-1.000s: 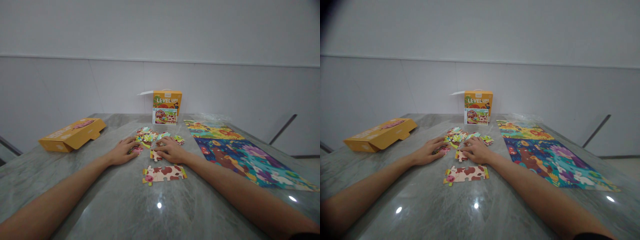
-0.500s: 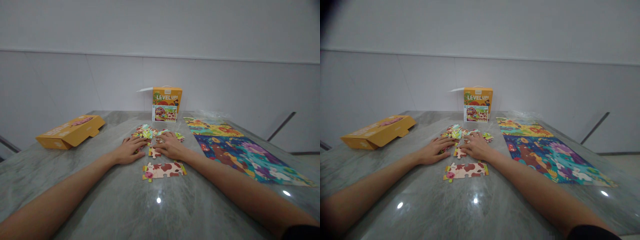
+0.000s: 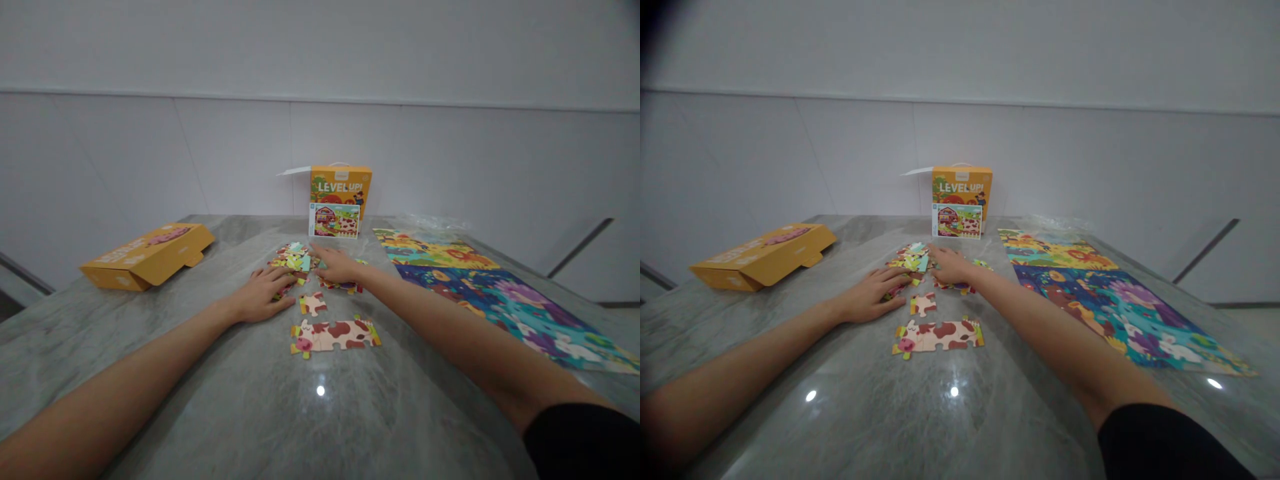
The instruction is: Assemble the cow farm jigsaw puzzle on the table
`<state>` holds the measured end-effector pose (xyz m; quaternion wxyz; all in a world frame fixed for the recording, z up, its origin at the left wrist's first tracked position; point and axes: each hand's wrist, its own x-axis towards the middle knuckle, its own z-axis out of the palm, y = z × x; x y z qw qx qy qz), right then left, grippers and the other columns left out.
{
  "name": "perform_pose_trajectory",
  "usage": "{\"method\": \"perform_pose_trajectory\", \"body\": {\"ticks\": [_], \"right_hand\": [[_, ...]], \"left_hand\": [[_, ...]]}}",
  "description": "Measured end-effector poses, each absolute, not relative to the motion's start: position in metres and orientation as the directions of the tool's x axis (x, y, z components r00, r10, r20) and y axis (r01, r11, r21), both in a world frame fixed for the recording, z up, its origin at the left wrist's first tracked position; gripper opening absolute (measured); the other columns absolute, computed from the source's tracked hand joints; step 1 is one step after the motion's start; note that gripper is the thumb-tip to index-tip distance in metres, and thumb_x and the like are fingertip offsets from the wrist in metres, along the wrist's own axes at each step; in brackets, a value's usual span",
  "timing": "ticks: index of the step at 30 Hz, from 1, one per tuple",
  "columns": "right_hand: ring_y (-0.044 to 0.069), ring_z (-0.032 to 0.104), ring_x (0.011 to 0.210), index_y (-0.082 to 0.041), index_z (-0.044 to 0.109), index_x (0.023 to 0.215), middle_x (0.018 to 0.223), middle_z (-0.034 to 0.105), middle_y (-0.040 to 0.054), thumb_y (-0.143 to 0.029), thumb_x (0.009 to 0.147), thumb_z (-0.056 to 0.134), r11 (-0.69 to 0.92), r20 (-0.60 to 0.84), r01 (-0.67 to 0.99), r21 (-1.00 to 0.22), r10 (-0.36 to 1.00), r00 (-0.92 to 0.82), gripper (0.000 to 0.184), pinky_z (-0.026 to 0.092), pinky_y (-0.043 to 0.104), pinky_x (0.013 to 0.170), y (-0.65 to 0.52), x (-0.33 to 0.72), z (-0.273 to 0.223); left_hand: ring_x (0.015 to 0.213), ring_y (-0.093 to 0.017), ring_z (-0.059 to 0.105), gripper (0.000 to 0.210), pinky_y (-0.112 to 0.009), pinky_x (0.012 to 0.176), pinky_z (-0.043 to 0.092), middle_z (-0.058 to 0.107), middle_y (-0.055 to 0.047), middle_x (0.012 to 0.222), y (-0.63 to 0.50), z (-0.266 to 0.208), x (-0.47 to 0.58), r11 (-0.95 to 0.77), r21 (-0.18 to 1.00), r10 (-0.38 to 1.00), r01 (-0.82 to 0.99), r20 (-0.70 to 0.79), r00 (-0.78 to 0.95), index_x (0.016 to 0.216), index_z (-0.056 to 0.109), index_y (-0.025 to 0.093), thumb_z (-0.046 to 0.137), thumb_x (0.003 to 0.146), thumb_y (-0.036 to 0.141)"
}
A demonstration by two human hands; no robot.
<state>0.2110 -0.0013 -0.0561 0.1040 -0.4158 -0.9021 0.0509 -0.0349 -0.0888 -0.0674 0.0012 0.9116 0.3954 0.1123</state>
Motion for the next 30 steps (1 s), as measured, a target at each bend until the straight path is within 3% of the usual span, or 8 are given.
{"method": "perform_pose_trajectory", "body": {"ticks": [4, 8, 14, 18, 22, 25, 30], "right_hand": [[0.033, 0.052, 0.128, -0.018, 0.03, 0.152, 0.137, 0.06, 0.0134, -0.03, 0.086, 0.066, 0.654, 0.129, 0.738, -0.17, 0.757, -0.641, 0.076, 0.042, 0.047, 0.103, 0.013, 0.196, -0.053], [0.035, 0.056, 0.122, -0.013, 0.033, 0.15, 0.128, 0.064, 0.0168, -0.033, 0.078, 0.073, 0.645, 0.153, 0.752, -0.137, 0.764, -0.627, 0.085, 0.042, 0.047, 0.101, 0.013, 0.199, -0.045], [0.036, 0.059, 0.113, -0.012, 0.034, 0.148, 0.121, 0.066, 0.0184, -0.034, 0.075, 0.076, 0.639, 0.358, 0.767, 0.061, 0.703, -0.614, 0.087, 0.038, 0.049, 0.099, -0.019, 0.24, -0.032], [0.034, 0.062, 0.105, -0.013, 0.043, 0.14, 0.111, 0.067, 0.0159, -0.033, 0.079, 0.071, 0.673, 0.468, 0.738, -0.055, 0.67, -0.576, 0.069, 0.041, 0.05, 0.096, -0.061, 0.274, -0.042], [0.03, 0.063, 0.102, -0.019, 0.051, 0.13, 0.111, 0.067, 0.0129, -0.033, 0.08, 0.069, 0.697, 0.559, 0.685, -0.213, 0.662, -0.499, 0.056, 0.047, 0.046, 0.091, -0.104, 0.294, -0.058], [0.028, 0.062, 0.103, -0.019, 0.058, 0.12, 0.11, 0.067, 0.0117, -0.033, 0.08, 0.07, 0.765, 0.5, 0.592, -0.256, 0.628, -0.596, 0.043, 0.047, 0.044, 0.091, -0.127, 0.294, -0.058], [0.024, 0.061, 0.1, -0.022, 0.064, 0.107, 0.101, 0.068, 0.0063, -0.037, 0.081, 0.073, 0.84, 0.321, 0.453, -0.298, 0.535, -0.782, 0.032, 0.041, 0.045, 0.099, -0.144, 0.284, -0.045]], "left_hand": [[0.137, -0.032, 0.041, 0.048, -0.051, 0.112, 0.033, 0.046, -0.01, 0.149, -0.088, -0.069, -0.036, -0.687, 0.091, 0.722, 0.721, 0.201, 0.663, 0.141, 0.049, 0.026, 0.045, 0.099, 0.049], [0.136, -0.032, 0.041, 0.048, -0.052, 0.112, 0.033, 0.045, -0.012, 0.15, -0.089, -0.069, -0.036, -0.673, 0.087, 0.736, 0.735, 0.188, 0.651, 0.14, 0.05, 0.025, 0.044, 0.099, 0.05], [0.141, -0.034, 0.035, 0.047, -0.061, 0.112, 0.027, 0.043, -0.01, 0.152, -0.101, -0.059, -0.033, -0.661, 0.044, 0.744, 0.749, 0.167, 0.647, 0.143, 0.046, 0.028, 0.045, 0.1, 0.046], [0.143, -0.037, 0.032, 0.051, -0.063, 0.115, 0.023, 0.043, -0.009, 0.154, -0.122, -0.044, -0.024, -0.739, 0.047, 0.666, 0.672, 0.199, 0.719, 0.143, 0.047, 0.028, 0.053, 0.096, 0.048], [0.14, -0.032, 0.041, 0.051, -0.051, 0.116, 0.033, 0.048, -0.008, 0.15, -0.144, -0.034, -0.011, -0.874, 0.16, 0.481, 0.459, 0.146, 0.864, 0.14, 0.052, 0.028, 0.058, 0.094, 0.048], [0.139, -0.028, 0.044, 0.048, -0.045, 0.115, 0.038, 0.047, -0.009, 0.151, -0.151, -0.032, -0.005, -0.89, 0.227, 0.43, 0.396, 0.125, 0.894, 0.14, 0.053, 0.025, 0.059, 0.095, 0.043], [0.141, -0.027, 0.042, 0.046, -0.046, 0.117, 0.036, 0.046, -0.008, 0.152, -0.148, -0.031, -0.006, -0.89, 0.216, 0.433, 0.402, 0.119, 0.893, 0.139, 0.053, 0.025, 0.058, 0.096, 0.04]]}}
